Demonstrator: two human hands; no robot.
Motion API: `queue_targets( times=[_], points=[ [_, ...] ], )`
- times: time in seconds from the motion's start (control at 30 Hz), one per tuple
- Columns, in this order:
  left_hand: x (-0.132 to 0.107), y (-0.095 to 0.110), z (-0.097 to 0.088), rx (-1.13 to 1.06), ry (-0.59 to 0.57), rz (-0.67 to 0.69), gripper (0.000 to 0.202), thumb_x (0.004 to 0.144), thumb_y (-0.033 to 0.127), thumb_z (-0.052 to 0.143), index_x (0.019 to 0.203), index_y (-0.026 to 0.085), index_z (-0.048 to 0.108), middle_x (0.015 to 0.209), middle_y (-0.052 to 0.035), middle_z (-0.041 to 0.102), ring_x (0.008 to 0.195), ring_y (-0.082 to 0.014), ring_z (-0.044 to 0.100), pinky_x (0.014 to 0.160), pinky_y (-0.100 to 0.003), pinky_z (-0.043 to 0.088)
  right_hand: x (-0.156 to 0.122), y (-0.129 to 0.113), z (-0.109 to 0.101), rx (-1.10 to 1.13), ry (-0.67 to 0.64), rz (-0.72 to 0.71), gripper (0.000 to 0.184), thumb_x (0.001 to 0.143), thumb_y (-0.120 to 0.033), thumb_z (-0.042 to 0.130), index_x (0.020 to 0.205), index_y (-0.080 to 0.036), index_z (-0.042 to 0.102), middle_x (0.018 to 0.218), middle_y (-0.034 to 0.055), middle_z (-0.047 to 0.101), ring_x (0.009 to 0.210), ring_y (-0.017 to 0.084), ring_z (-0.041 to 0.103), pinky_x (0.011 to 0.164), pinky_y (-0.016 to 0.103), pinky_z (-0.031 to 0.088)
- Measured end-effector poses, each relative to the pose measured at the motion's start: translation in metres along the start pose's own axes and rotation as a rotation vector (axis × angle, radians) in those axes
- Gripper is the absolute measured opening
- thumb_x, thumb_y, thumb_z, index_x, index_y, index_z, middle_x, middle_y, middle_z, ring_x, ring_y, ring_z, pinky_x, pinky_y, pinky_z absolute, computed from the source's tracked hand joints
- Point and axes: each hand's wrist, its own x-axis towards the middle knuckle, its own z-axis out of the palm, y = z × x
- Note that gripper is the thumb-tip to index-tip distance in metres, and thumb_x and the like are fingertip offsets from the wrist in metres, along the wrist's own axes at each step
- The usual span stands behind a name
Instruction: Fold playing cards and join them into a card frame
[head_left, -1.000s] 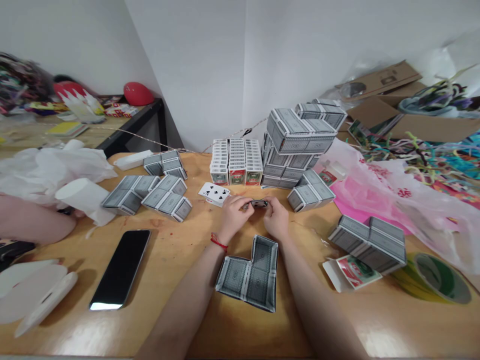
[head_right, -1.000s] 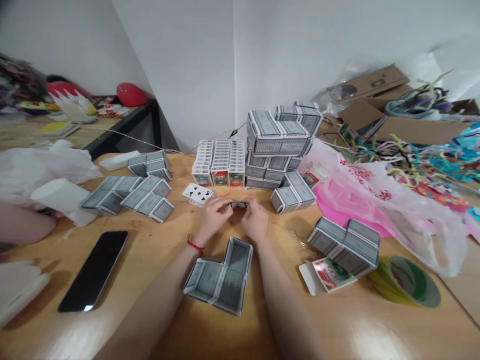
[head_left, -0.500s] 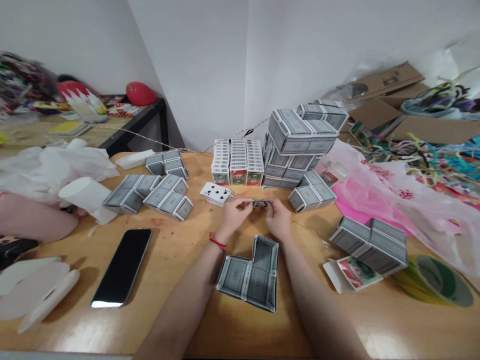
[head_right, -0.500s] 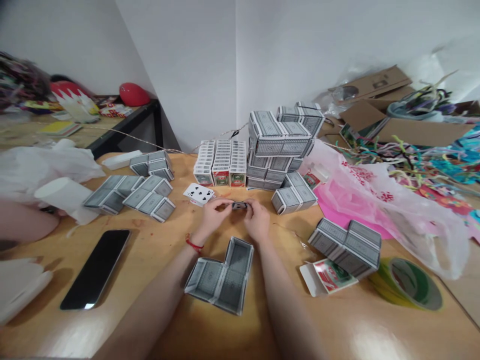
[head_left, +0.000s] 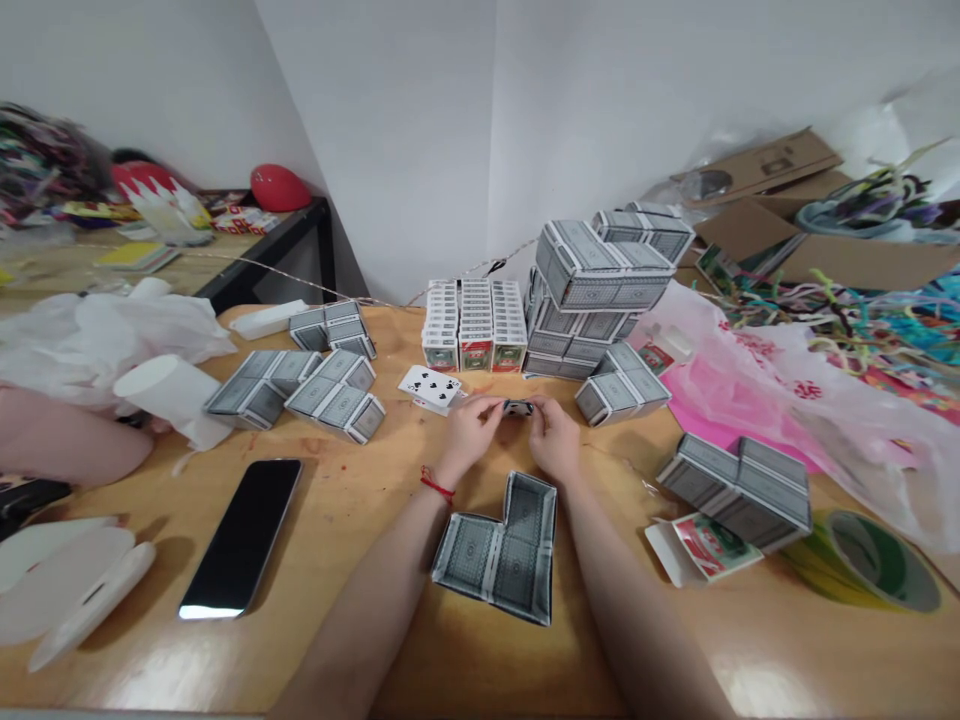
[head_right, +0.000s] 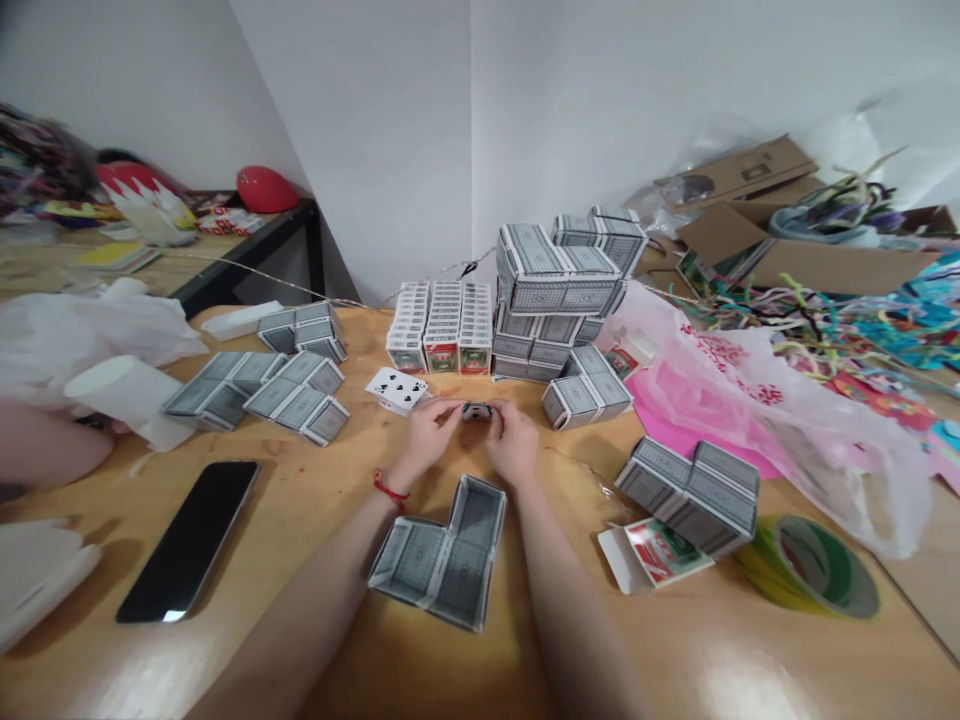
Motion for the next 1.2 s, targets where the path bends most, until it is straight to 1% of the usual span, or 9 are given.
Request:
queue_targets(
  times=[0.27,0.53,0.63,0.73,0.87,0.93,1.03,1.13,1.2],
  points=[
    [-0.002,-0.001,0.001,0.095,-0.035,0.006,0.032,0.077,0.003,0.037,0.095,0.018,0.058,0.094,-0.0051,0.062,0.089,-0.0162,0.055,0.081,-0.032,0.043,-0.001,0.000,-0.002,-0.017,-0.040,0.030,0.029,0.075,-0.012,0.037,0.095,-0.020,0.056,0.089,0.0044,0.065,0.078,0.019,0.060,0.071,0.029,0.045],
    [-0.003,0.000,0.002,0.078,-0.059,-0.041,0.039,0.074,-0.001,0.034,0.100,0.018,0.055,0.098,-0.0054,0.061,0.093,-0.0168,0.054,0.084,-0.033,0.043,0.000,0.000,-0.002,0.061,-0.037,0.049,0.029,0.076,-0.014,0.037,0.095,-0.020,0.057,0.089,0.0043,0.065,0.080,0.018,0.060,0.073,0.030,0.045],
    [-0.002,0.002,0.001,0.006,-0.045,-0.056,0.038,0.077,0.001,0.034,0.103,0.019,0.055,0.099,-0.0054,0.061,0.092,-0.0157,0.055,0.082,-0.032,0.044,0.001,0.001,-0.001,0.137,-0.017,0.079,0.027,0.076,-0.016,0.038,0.094,-0.020,0.057,0.089,0.0049,0.065,0.080,0.018,0.060,0.072,0.030,0.045],
    [-0.001,0.004,0.001,-0.138,0.007,-0.107,0.031,0.082,0.011,0.038,0.110,0.019,0.049,0.102,-0.0072,0.059,0.091,-0.0152,0.056,0.080,-0.031,0.045,0.004,0.004,0.002,0.279,0.035,0.154,0.022,0.076,-0.021,0.040,0.090,-0.018,0.057,0.089,0.0063,0.064,0.082,0.018,0.059,0.074,0.031,0.046],
    [-0.001,0.005,0.007,-0.397,0.037,-0.221,0.043,0.079,0.020,0.049,0.121,0.017,0.036,0.095,-0.0080,0.059,0.083,-0.0148,0.059,0.071,-0.028,0.048,0.010,0.006,0.006,0.571,0.023,0.282,0.021,0.076,-0.030,0.044,0.088,-0.016,0.055,0.082,0.0069,0.064,0.075,0.018,0.060,0.070,0.032,0.048],
    [-0.001,0.003,0.009,-0.460,0.082,-0.274,0.045,0.078,0.019,0.050,0.120,0.017,0.035,0.086,-0.0054,0.060,0.079,-0.0139,0.059,0.069,-0.027,0.048,0.011,0.006,0.006,0.666,-0.019,0.317,0.022,0.075,-0.033,0.048,0.087,-0.016,0.055,0.079,0.0063,0.064,0.072,0.017,0.060,0.068,0.032,0.048],
    [0.002,0.000,0.011,-0.505,0.179,-0.360,0.037,0.077,0.017,0.051,0.112,0.016,0.039,0.076,-0.0020,0.059,0.074,-0.0128,0.060,0.068,-0.026,0.048,0.011,0.000,0.003,0.739,-0.086,0.341,0.023,0.072,-0.035,0.053,0.086,-0.017,0.055,0.076,0.0053,0.064,0.068,0.017,0.060,0.065,0.032,0.050],
    [0.005,-0.005,0.010,-0.513,0.226,-0.424,0.025,0.074,0.018,0.054,0.098,0.014,0.046,0.076,-0.0035,0.061,0.073,-0.0131,0.061,0.068,-0.026,0.049,0.010,-0.007,0.000,0.838,-0.177,0.350,0.033,0.071,-0.034,0.054,0.100,-0.019,0.054,0.074,0.0041,0.064,0.062,0.016,0.059,0.059,0.032,0.051],
    [0.006,-0.007,0.009,-0.490,0.218,-0.420,0.021,0.073,0.019,0.055,0.093,0.013,0.050,0.079,-0.0057,0.062,0.074,-0.0138,0.061,0.069,-0.027,0.049,0.009,-0.011,-0.001,0.879,-0.226,0.345,0.043,0.072,-0.033,0.053,0.113,-0.020,0.050,0.072,0.0026,0.064,0.058,0.015,0.058,0.057,0.031,0.051]
  ],
)
